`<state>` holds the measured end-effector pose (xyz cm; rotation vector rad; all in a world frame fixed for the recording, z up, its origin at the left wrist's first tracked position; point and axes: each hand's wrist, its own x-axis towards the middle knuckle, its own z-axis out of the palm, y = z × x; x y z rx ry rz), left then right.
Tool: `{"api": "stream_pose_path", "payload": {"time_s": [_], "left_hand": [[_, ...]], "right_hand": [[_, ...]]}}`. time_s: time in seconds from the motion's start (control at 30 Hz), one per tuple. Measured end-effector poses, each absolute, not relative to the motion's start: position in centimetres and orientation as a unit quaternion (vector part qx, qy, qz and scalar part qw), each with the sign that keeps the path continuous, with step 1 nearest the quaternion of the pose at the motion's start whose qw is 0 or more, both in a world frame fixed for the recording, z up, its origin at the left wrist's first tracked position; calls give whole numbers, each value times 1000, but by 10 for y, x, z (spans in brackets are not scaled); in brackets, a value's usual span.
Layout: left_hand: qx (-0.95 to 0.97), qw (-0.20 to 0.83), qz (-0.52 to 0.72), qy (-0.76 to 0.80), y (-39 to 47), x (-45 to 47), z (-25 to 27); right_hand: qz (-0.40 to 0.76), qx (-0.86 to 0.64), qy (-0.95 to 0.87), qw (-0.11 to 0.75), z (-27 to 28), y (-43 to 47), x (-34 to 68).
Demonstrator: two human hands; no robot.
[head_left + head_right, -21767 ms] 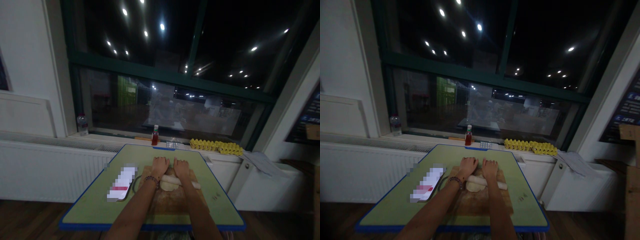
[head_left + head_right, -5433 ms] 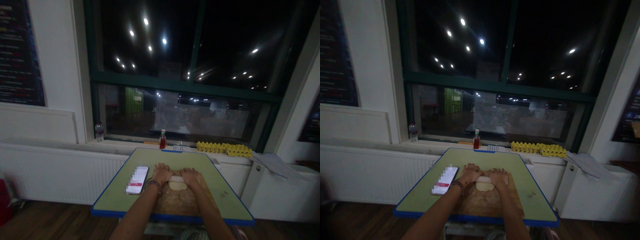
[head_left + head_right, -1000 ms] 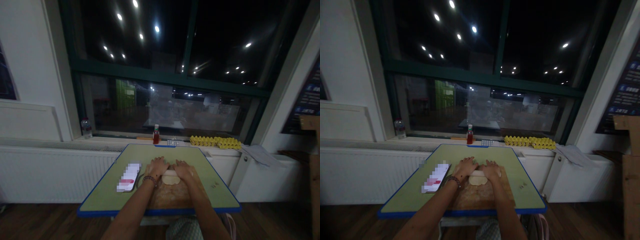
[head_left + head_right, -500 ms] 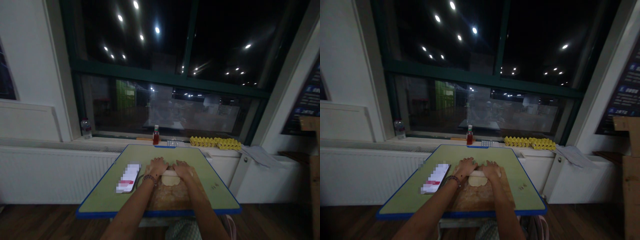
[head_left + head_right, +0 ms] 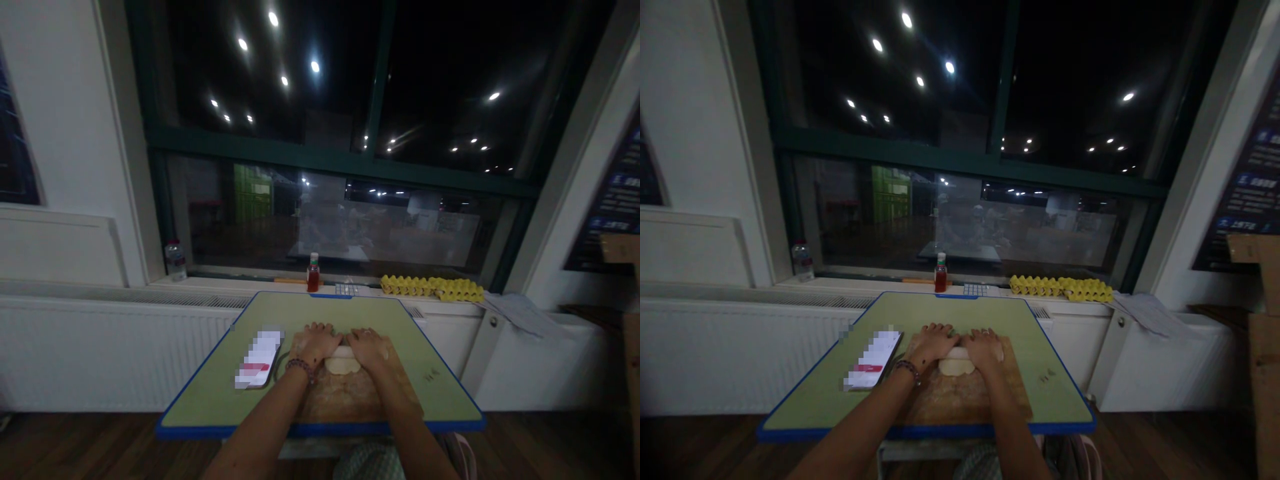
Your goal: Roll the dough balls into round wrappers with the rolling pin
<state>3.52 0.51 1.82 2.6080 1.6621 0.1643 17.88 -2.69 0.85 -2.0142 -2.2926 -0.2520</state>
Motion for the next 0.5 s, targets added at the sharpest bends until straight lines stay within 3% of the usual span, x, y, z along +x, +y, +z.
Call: {"api": "stream_pose_path", "payload": {"time_s": [0.23, 0.5], "left_hand": [[875, -6, 39, 483, -2, 33, 15], [847, 10, 45, 529, 5, 36, 16]], "right_hand": [[-98, -654, -749, 35, 3, -33, 179], [-51, -679, -728, 76, 3, -25, 179]]}}
